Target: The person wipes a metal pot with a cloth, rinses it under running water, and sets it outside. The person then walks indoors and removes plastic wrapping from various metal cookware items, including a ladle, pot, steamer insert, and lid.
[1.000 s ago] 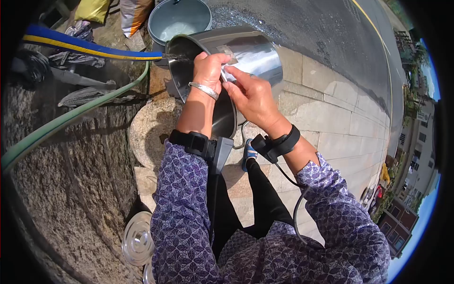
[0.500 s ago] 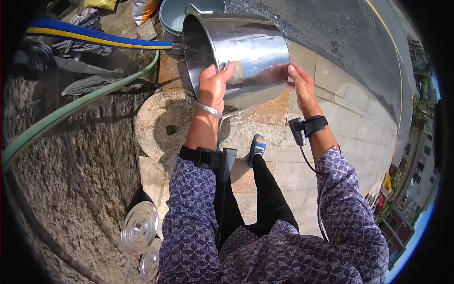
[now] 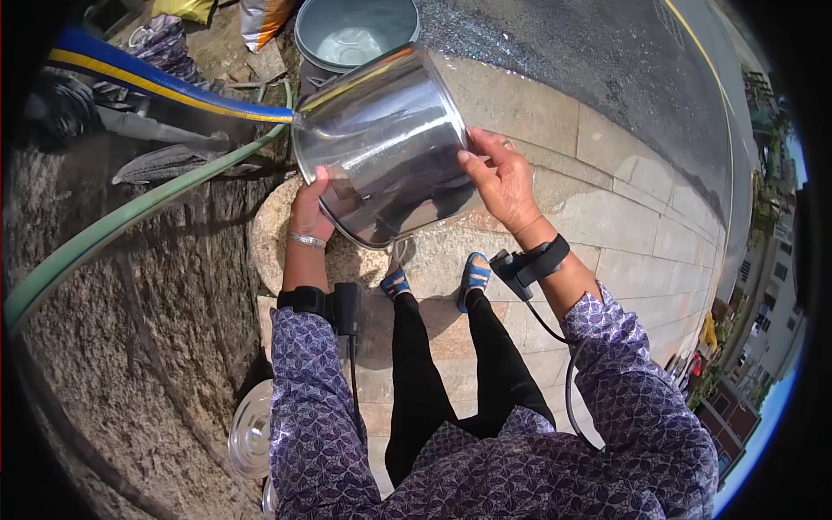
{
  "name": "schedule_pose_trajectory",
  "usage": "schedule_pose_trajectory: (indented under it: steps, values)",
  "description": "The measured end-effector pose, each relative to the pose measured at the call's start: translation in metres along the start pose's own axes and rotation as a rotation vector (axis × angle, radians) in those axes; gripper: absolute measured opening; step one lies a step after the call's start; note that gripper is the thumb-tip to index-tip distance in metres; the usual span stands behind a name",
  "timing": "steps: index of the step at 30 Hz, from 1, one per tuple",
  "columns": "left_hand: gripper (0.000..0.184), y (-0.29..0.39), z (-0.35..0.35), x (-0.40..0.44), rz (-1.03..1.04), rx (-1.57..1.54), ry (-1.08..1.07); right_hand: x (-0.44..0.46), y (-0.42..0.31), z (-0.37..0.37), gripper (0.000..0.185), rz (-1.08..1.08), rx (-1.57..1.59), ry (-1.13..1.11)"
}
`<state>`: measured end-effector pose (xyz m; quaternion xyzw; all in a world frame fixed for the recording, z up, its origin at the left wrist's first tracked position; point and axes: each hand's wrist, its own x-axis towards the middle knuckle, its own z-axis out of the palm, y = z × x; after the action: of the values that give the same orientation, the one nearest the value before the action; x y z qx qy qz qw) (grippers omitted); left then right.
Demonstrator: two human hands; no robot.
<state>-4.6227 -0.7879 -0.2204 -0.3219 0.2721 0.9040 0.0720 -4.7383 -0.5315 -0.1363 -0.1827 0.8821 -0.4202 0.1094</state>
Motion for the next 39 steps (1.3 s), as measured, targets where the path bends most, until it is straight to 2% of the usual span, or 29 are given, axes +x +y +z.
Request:
schedule_pose_trajectory:
  steps: [1,3,4,8,10,13,14,16,17,19,20,21,23,24,25,28,29,31,32,33,35,36,37,39]
  values:
    - [0.031,-0.005,-0.007,-0.007,0.001,-0.053,0.016,-0.002,-0.007,0.006,0.035,-0.121,-0.066,-0.055]
    - [0.033,-0.022,-0.02,-0.013,-0.009,-0.115,0.033,-0.012,-0.026,0.033,0.037,-0.003,0.148,-0.306]
    - [0.036,-0.033,-0.03,-0.015,-0.034,-0.107,0.066,-0.021,-0.031,0.056,0.038,-0.086,0.077,-0.259]
    - [0.04,-0.06,-0.055,-0.009,0.032,-0.183,0.142,-0.038,-0.011,0.061,0.037,-0.03,0.101,-0.126]
    - [0.038,-0.058,-0.07,-0.004,0.074,-0.257,0.137,-0.053,0.018,0.053,0.034,0.233,0.142,-0.096]
    - [0.035,-0.035,-0.051,0.0,0.159,-0.236,0.188,-0.077,0.056,0.055,0.033,0.275,0.138,-0.114]
    - [0.033,-0.03,-0.046,0.002,0.16,-0.251,0.133,-0.093,0.074,0.054,0.035,0.459,0.196,-0.192]
    - [0.032,-0.03,-0.044,0.015,0.183,-0.239,0.173,-0.1,0.083,0.054,0.039,0.801,0.323,-0.301]
    - [0.03,-0.031,-0.042,0.022,0.206,-0.232,0.2,-0.098,0.082,0.057,0.039,0.802,0.327,-0.301]
    - [0.033,-0.037,-0.034,0.027,0.211,-0.215,0.162,-0.093,0.078,0.064,0.039,1.021,0.7,-0.203]
    - [0.034,-0.043,-0.031,0.026,0.204,-0.239,0.114,-0.091,0.087,0.07,0.041,1.097,0.827,-0.232]
    - [0.038,-0.046,-0.027,0.024,0.192,-0.263,0.066,-0.089,0.091,0.074,0.041,1.098,0.829,-0.225]
    - [0.042,-0.055,-0.03,0.024,0.184,-0.251,0.054,-0.085,0.093,0.085,0.045,1.219,1.068,-0.232]
    - [0.042,-0.058,-0.029,0.02,0.196,-0.238,0.079,-0.081,0.089,0.091,0.038,1.286,1.062,-0.127]
    - [0.042,-0.06,-0.029,0.016,0.211,-0.223,0.107,-0.089,0.102,0.101,0.038,1.289,1.067,-0.122]
    - [0.043,-0.059,-0.031,-0.002,0.163,-0.108,0.099,-0.109,0.119,0.13,0.017,1.534,1.139,0.088]
    - [0.043,-0.06,-0.03,-0.008,0.163,-0.098,0.107,-0.117,0.117,0.138,0.017,1.54,1.149,0.081]
    - [0.048,-0.062,-0.02,-0.022,0.208,-0.148,0.17,-0.144,0.128,0.162,0.018,1.518,1.389,0.181]
    - [0.053,-0.065,-0.024,-0.027,0.192,-0.183,0.098,-0.163,0.144,0.178,0.022,1.539,1.499,0.26]
    - [0.053,-0.071,-0.027,-0.035,0.197,-0.176,0.107,-0.173,0.143,0.18,0.022,1.546,1.504,0.249]
    - [0.056,-0.083,-0.031,-0.047,0.266,-0.322,0.089,-0.184,0.145,0.186,0.027,1.406,1.691,0.389]
    - [0.06,-0.09,-0.038,-0.055,0.28,-0.342,0.11,-0.169,0.112,0.162,0.029,1.404,1.558,0.416]
    - [0.06,-0.096,-0.043,-0.063,0.297,-0.346,0.14,-0.177,0.128,0.163,0.041,1.351,1.603,0.333]
    - [0.063,-0.104,-0.049,-0.073,0.312,-0.496,0.072,-0.166,0.108,0.148,0.052,1.258,1.541,0.273]
